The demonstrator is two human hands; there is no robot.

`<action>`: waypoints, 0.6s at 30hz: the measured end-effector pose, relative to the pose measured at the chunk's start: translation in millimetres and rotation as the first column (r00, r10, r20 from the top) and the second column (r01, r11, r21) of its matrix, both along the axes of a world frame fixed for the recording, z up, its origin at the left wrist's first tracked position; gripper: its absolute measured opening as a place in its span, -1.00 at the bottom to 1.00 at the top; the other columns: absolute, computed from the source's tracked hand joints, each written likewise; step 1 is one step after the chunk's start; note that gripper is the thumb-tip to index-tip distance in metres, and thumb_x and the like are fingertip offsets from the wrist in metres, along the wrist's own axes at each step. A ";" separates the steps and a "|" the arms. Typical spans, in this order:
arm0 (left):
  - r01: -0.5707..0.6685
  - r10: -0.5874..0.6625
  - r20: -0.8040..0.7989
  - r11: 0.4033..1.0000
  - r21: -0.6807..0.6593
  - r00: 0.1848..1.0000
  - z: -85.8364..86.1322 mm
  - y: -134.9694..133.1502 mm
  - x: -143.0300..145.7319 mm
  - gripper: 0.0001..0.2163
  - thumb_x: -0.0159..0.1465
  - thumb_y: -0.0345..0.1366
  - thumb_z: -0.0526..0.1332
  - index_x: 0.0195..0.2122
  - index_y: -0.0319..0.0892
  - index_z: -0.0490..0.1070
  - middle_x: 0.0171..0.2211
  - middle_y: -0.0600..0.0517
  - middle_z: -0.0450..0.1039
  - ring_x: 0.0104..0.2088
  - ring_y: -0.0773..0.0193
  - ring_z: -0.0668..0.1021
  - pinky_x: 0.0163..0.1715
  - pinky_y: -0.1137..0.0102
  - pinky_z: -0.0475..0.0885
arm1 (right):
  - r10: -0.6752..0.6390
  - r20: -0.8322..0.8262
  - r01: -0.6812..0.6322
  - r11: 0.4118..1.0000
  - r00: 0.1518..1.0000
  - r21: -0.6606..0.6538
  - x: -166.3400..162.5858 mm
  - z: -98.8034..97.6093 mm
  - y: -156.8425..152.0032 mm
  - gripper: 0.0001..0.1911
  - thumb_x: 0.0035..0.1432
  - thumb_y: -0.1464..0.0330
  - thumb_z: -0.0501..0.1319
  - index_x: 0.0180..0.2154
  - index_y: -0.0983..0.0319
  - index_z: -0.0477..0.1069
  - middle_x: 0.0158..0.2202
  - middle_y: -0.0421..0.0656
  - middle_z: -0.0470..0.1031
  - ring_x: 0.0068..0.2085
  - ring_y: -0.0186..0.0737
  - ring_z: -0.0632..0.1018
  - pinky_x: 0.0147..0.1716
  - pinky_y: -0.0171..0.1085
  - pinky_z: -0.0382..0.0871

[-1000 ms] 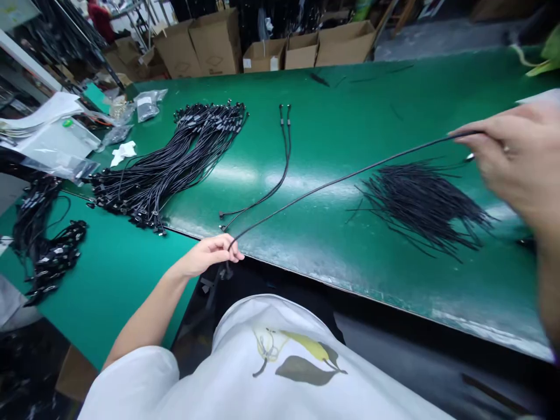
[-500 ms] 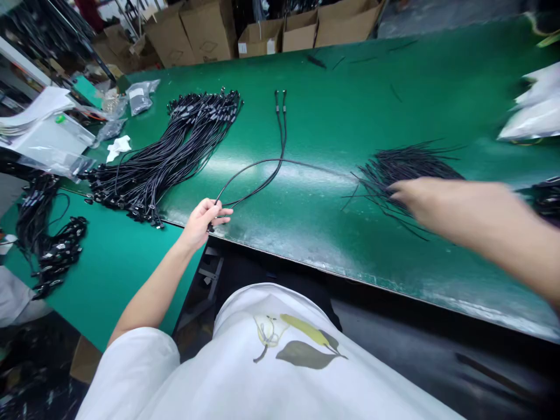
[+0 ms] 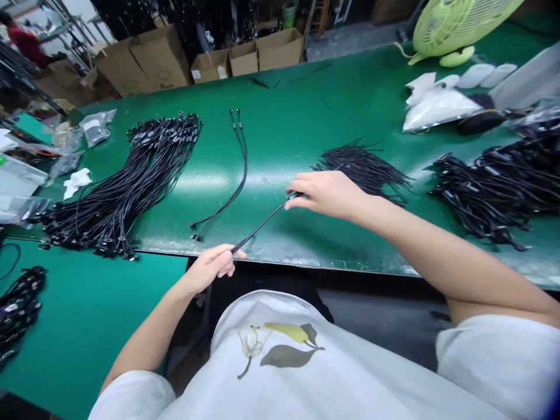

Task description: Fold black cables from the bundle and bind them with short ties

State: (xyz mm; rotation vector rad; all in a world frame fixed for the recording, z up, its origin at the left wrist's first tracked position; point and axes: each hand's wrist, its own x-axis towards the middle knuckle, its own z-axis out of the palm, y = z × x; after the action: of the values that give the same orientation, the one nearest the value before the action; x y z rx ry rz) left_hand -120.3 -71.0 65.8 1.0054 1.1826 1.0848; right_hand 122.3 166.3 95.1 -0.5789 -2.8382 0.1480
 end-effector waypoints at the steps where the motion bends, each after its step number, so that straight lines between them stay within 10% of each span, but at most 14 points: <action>1: -0.045 0.042 0.183 0.999 0.014 0.982 5.1 -3.7 -7.4 -0.72 0.31 -0.14 0.19 -0.19 -0.28 0.50 -0.69 0.24 -0.02 -0.69 0.49 0.11 -0.61 0.54 0.27 | 0.031 -0.046 -0.032 0.999 0.998 -0.036 5.1 -6.3 8.1 -0.58 0.32 0.08 0.06 -0.20 0.25 0.50 -0.29 -0.13 0.51 -0.30 -0.31 0.49 -0.40 -0.34 0.16; 7: -0.554 0.407 0.709 0.832 -0.027 0.576 33.6 2.1 -24.9 -0.81 0.37 -0.39 0.09 -0.06 -0.27 0.41 -0.60 0.20 0.17 -0.66 0.57 0.26 -0.68 0.73 0.23 | 0.087 -0.166 -0.085 0.996 0.982 0.017 7.8 -37.3 -21.2 -0.61 0.40 0.28 -0.07 -0.17 0.28 0.48 -0.35 -0.06 0.53 -0.38 -0.27 0.47 -0.36 -0.29 0.19; 11: -0.557 0.552 0.635 0.800 -0.221 0.541 27.0 21.3 -20.8 -0.82 0.39 -0.40 0.05 -0.26 -0.32 0.42 -0.53 0.10 0.31 -0.56 0.52 0.43 -0.60 0.67 0.35 | 0.278 0.095 -0.283 0.958 0.956 0.037 -0.5 -41.5 -66.0 -0.64 0.35 0.38 -0.03 -0.43 0.25 0.43 -0.52 -0.15 0.48 -0.52 -0.32 0.40 -0.42 -0.29 0.11; 18: -0.501 0.367 0.867 0.850 -0.164 0.338 30.3 1.3 -40.1 -0.75 0.45 -0.40 -0.07 0.00 -0.37 0.31 -0.65 0.22 0.25 -0.72 0.61 0.34 -0.74 0.76 0.19 | -0.055 0.076 0.053 0.998 0.996 0.038 18.4 -37.7 -22.7 -0.62 0.35 0.29 -0.07 -0.24 0.25 0.49 -0.34 -0.10 0.57 -0.41 -0.25 0.51 -0.45 -0.30 0.15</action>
State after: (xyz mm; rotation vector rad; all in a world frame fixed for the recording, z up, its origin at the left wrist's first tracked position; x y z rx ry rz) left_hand -160.4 -69.7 96.2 0.0415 0.4652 1.8391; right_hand 140.7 143.6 57.5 -0.6668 -2.8890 0.0666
